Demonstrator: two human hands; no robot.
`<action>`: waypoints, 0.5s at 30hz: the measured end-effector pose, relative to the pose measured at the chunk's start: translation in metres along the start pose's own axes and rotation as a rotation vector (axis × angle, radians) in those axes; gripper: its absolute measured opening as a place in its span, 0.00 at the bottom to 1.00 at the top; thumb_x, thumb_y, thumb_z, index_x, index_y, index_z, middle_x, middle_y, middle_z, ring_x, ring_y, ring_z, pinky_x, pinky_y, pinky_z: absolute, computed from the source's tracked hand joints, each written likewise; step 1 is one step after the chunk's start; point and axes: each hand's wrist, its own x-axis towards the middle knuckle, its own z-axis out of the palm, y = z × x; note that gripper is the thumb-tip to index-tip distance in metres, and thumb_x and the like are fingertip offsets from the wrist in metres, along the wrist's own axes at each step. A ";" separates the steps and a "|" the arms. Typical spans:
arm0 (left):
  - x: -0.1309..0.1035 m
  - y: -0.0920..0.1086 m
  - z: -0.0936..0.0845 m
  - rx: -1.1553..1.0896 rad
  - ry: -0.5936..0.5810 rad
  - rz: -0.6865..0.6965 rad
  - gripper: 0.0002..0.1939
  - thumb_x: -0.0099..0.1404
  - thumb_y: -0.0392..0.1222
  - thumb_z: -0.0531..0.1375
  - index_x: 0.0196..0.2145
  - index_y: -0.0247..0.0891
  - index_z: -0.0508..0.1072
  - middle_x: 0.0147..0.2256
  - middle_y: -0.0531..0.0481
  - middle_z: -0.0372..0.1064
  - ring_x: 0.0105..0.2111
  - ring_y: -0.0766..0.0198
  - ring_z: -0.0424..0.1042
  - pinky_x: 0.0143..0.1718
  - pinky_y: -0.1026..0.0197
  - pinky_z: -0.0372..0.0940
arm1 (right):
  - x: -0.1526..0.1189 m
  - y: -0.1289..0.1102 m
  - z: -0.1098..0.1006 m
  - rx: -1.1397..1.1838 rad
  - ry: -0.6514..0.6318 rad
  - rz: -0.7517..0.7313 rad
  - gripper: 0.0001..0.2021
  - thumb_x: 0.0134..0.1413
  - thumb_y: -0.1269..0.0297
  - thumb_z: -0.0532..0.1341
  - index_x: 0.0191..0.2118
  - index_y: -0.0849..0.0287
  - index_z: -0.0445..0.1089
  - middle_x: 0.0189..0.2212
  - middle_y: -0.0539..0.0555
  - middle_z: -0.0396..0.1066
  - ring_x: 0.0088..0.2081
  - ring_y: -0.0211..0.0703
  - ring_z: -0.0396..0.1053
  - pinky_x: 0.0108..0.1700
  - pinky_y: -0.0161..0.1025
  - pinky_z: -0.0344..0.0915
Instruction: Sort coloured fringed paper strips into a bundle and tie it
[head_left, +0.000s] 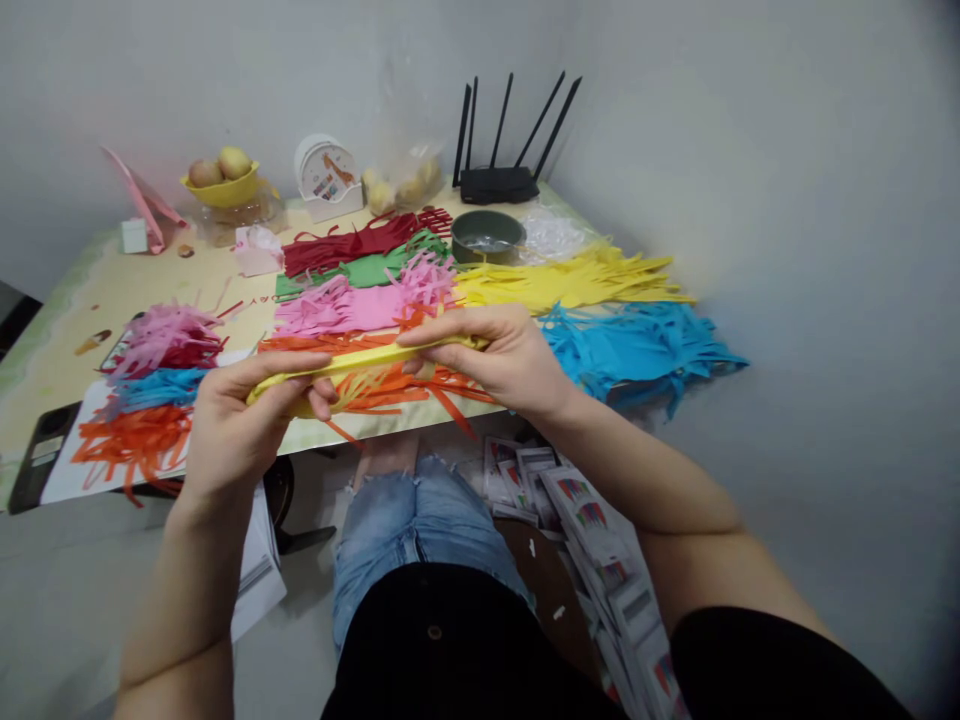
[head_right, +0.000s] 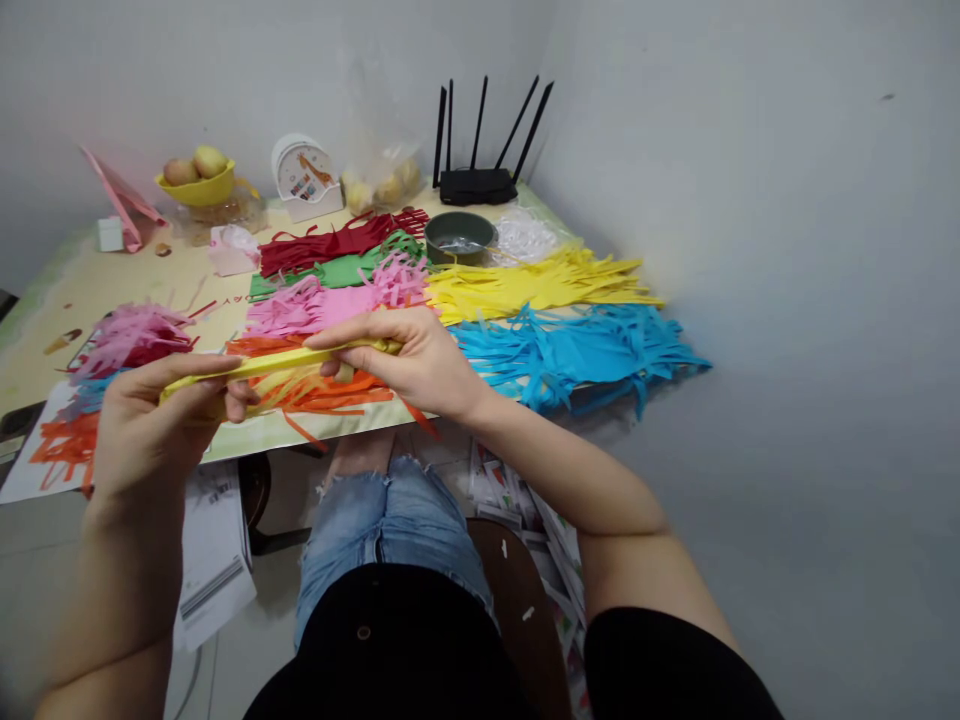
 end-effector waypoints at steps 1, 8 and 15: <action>0.000 0.000 0.001 -0.039 -0.002 0.002 0.04 0.58 0.39 0.69 0.33 0.38 0.81 0.23 0.51 0.74 0.22 0.66 0.74 0.32 0.60 0.75 | 0.001 0.002 0.001 0.035 0.009 0.005 0.06 0.58 0.66 0.64 0.37 0.60 0.79 0.31 0.52 0.80 0.33 0.36 0.78 0.39 0.33 0.74; 0.000 -0.001 0.006 -0.091 -0.021 0.010 0.06 0.59 0.40 0.68 0.28 0.37 0.76 0.21 0.54 0.70 0.21 0.68 0.70 0.38 0.56 0.76 | 0.002 0.007 0.005 0.063 0.053 0.029 0.11 0.56 0.60 0.65 0.35 0.63 0.79 0.28 0.54 0.79 0.30 0.37 0.76 0.35 0.33 0.73; -0.005 -0.004 0.001 0.347 0.009 0.124 0.09 0.63 0.41 0.68 0.38 0.41 0.72 0.27 0.55 0.73 0.25 0.67 0.73 0.33 0.62 0.70 | -0.004 -0.004 0.002 -0.345 0.043 -0.055 0.09 0.59 0.62 0.65 0.41 0.60 0.79 0.38 0.54 0.81 0.36 0.40 0.77 0.40 0.35 0.71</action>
